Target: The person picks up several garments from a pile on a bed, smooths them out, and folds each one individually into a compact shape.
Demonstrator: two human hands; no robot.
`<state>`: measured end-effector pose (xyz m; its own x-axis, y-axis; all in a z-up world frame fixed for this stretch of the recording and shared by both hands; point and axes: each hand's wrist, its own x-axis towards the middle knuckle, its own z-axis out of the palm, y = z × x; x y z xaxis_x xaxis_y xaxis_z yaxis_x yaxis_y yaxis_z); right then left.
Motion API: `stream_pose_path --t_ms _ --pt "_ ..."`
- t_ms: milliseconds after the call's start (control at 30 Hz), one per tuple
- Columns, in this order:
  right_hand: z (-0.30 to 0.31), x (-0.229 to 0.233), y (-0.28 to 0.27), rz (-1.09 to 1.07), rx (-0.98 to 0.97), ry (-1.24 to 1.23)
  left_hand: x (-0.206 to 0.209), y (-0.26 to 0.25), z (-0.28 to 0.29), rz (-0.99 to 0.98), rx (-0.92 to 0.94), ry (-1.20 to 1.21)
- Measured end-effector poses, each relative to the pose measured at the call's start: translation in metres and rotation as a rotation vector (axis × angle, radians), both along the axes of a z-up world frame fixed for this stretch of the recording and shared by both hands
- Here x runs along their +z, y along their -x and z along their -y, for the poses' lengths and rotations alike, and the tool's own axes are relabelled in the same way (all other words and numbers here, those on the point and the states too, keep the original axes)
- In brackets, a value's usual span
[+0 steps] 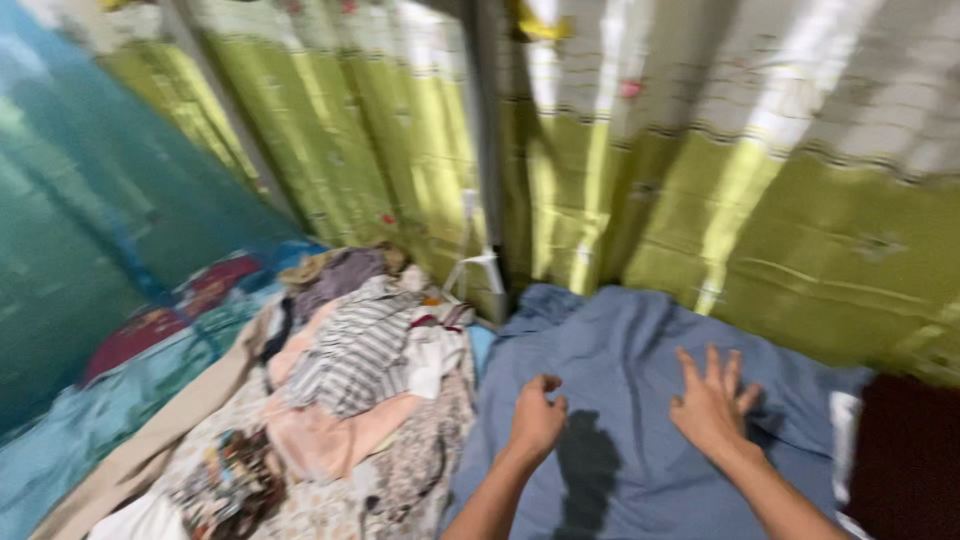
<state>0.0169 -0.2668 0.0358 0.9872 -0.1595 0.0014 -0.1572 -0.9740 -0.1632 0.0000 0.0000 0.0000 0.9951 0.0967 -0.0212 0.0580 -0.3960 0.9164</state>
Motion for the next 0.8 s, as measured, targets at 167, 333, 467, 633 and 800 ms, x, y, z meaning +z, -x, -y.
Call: stream_pose_path --t_ms 167,333,467,633,800 --pt "-0.129 -0.009 -0.040 0.002 0.220 0.031 -0.026 0.003 -0.125 0.002 0.169 -0.107" --pt "-0.278 -0.040 -0.064 -0.034 0.433 -0.013 -0.062 -0.001 -0.254 -0.049 0.226 -0.230" --pt "-0.400 -0.072 -0.091 -0.221 0.557 -0.123 -0.075 -0.005 -0.350 -0.239 0.211 -0.335" --pt "-0.538 -0.132 -0.143 -0.343 0.645 -0.189 -0.087 -0.038 -0.461 -0.486 0.185 -0.498" --pt "-0.641 -0.228 -0.210 -0.351 0.754 -0.208 -0.096 -0.087 -0.554 -0.376 0.099 -0.742"
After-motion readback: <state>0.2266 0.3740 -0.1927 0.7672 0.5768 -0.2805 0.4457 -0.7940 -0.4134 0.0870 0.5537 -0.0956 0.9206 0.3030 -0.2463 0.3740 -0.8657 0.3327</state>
